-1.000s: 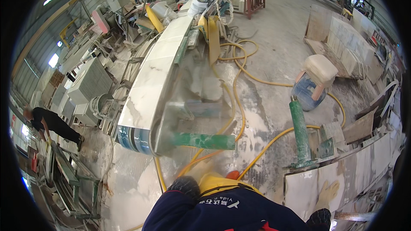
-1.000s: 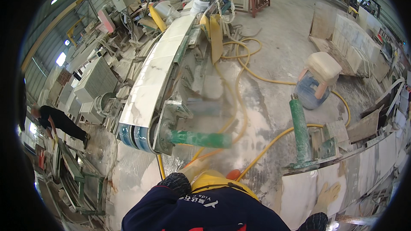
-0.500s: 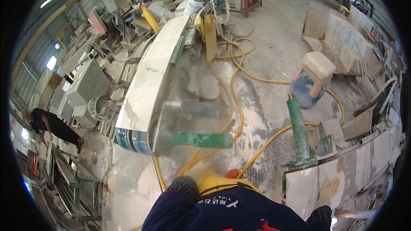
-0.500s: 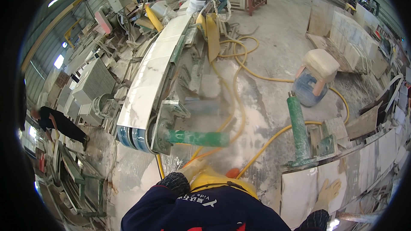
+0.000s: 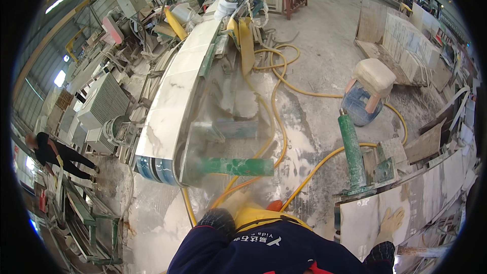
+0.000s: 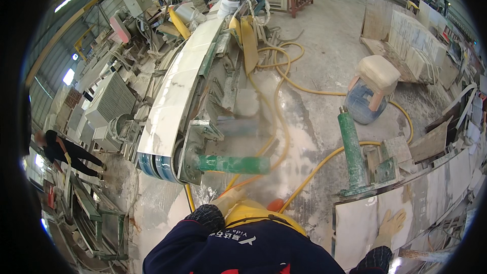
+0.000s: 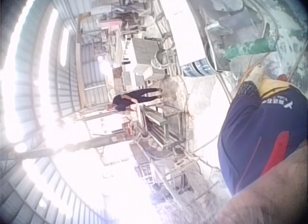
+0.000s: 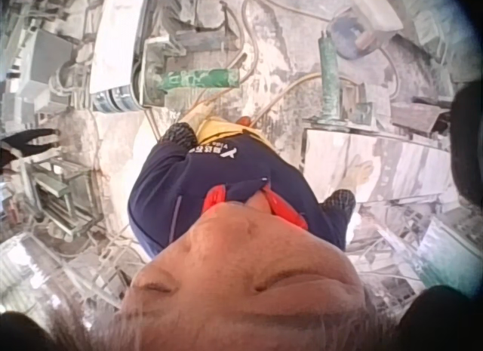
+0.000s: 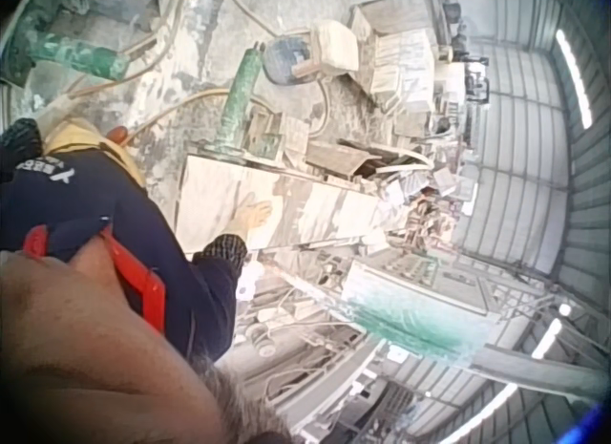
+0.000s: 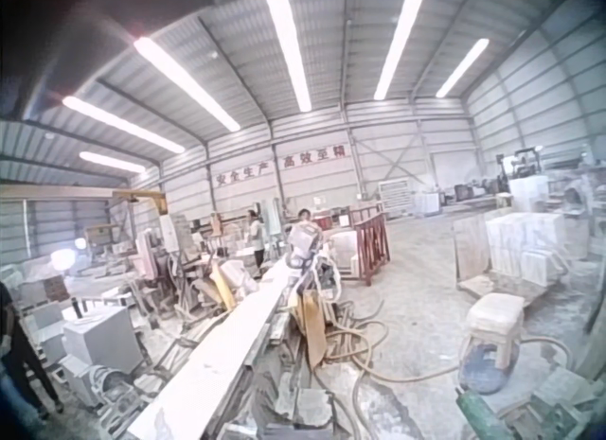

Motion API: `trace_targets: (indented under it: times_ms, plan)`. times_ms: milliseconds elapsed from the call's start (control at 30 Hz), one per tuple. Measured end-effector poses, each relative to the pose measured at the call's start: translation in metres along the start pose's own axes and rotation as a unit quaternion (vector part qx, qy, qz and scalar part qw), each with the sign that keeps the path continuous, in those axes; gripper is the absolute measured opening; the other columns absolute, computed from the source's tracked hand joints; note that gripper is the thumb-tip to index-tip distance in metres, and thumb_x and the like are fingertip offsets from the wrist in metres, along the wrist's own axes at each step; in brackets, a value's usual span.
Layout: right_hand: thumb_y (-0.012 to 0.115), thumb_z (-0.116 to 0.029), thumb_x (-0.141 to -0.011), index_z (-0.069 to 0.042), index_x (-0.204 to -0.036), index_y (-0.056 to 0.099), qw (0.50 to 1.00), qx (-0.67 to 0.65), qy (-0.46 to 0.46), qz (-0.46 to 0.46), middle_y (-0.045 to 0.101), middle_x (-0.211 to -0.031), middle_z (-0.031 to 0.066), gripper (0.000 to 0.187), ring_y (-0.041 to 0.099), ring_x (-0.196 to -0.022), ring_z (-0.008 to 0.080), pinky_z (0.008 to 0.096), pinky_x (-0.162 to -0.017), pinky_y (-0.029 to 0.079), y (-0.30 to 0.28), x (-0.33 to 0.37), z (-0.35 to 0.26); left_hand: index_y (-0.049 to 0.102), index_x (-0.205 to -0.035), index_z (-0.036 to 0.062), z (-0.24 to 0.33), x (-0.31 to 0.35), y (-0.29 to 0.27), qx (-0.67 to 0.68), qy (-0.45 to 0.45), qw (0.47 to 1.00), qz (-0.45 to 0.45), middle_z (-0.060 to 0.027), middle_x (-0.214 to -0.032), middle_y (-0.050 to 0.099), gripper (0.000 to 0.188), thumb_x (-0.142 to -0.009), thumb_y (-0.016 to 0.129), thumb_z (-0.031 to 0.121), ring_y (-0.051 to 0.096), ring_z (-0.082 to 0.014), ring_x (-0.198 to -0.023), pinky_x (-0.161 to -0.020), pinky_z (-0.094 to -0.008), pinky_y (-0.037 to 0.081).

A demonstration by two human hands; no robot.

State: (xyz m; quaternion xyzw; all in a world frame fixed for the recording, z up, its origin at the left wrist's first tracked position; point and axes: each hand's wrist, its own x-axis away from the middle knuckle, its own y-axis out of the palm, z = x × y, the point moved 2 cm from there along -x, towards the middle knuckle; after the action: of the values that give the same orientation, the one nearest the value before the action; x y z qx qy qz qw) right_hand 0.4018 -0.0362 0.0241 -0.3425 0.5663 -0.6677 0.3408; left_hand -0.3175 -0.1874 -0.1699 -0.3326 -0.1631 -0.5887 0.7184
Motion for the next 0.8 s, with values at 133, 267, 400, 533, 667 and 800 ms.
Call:
trace_targets:
  times_ms: [133, 267, 400, 533, 667, 800]
  plan:
    - [0.039, -0.058, -0.104, -0.007, -0.162, 0.020, 1.000, 0.004, 0.001, 0.004, 0.022, -0.167, 0.0199, 0.080, 0.020, -0.155, 0.0344, 0.0562, -0.121, 0.022, 0.001, -0.003, 0.002, 0.067, -0.117, 0.0068, -0.005, -0.003, 0.003, 0.007, 0.007, 1.000, 0.011, -0.0063, -0.093, 0.069, 0.033, -0.095, 0.061, 0.030, 0.067, -0.0165, -0.079, -0.068, -0.0323, 0.053]
    - [0.040, -0.057, -0.104, -0.007, -0.162, 0.021, 1.000, -0.001, -0.002, 0.009, 0.022, -0.167, 0.0198, 0.079, 0.020, -0.155, 0.0344, 0.0562, -0.120, 0.022, 0.001, -0.005, 0.004, 0.068, -0.111, 0.0067, -0.003, -0.005, 0.005, -0.044, 0.049, 0.998, 0.008, -0.0059, -0.090, 0.066, 0.030, -0.095, 0.059, 0.030, 0.062, -0.0182, -0.079, -0.069, -0.0330, 0.049]
    - [0.039, -0.057, -0.104, -0.007, -0.162, 0.020, 1.000, -0.006, -0.001, 0.007, 0.021, -0.167, 0.0192, 0.079, 0.020, -0.155, 0.0339, 0.0562, -0.120, 0.023, 0.000, -0.006, 0.004, 0.068, -0.120, 0.0056, -0.001, -0.005, 0.008, -0.074, -0.055, 0.996, -0.005, -0.0202, -0.126, 0.066, 0.046, -0.096, 0.045, 0.036, 0.059, -0.0375, -0.122, -0.103, -0.0430, 0.043]
    - [0.039, -0.057, -0.104, -0.008, -0.162, 0.020, 1.000, -0.003, 0.001, 0.009, 0.021, -0.168, 0.0186, 0.079, 0.020, -0.155, 0.0335, 0.0558, -0.120, 0.023, 0.001, -0.009, 0.006, 0.068, -0.112, 0.0044, 0.008, -0.001, 0.008, -0.054, -0.008, 0.998, 0.023, -0.0119, -0.101, 0.068, 0.035, -0.094, 0.056, 0.033, 0.064, -0.0237, -0.091, -0.078, -0.0363, 0.049]
    - [0.039, -0.057, -0.104, -0.008, -0.162, 0.020, 1.000, -0.001, 0.001, 0.013, 0.021, -0.168, 0.0187, 0.079, 0.020, -0.155, 0.0334, 0.0555, -0.120, 0.022, 0.001, -0.011, 0.007, 0.069, -0.112, 0.0025, 0.016, 0.004, 0.008, -0.028, -0.014, 0.999, 0.021, -0.0109, -0.098, 0.072, 0.036, -0.093, 0.063, 0.032, 0.070, -0.0200, -0.086, -0.071, -0.0353, 0.055]
    - [0.040, -0.057, -0.104, -0.007, -0.162, 0.020, 1.000, -0.002, -0.002, 0.009, 0.021, -0.167, 0.0191, 0.079, 0.020, -0.155, 0.0338, 0.0556, -0.120, 0.022, 0.000, -0.013, 0.008, 0.069, -0.115, 0.0022, 0.022, 0.007, 0.008, -0.029, -0.011, 0.999, 0.009, -0.0112, -0.099, 0.073, 0.038, -0.093, 0.063, 0.032, 0.071, -0.0210, -0.088, -0.073, -0.0359, 0.056]
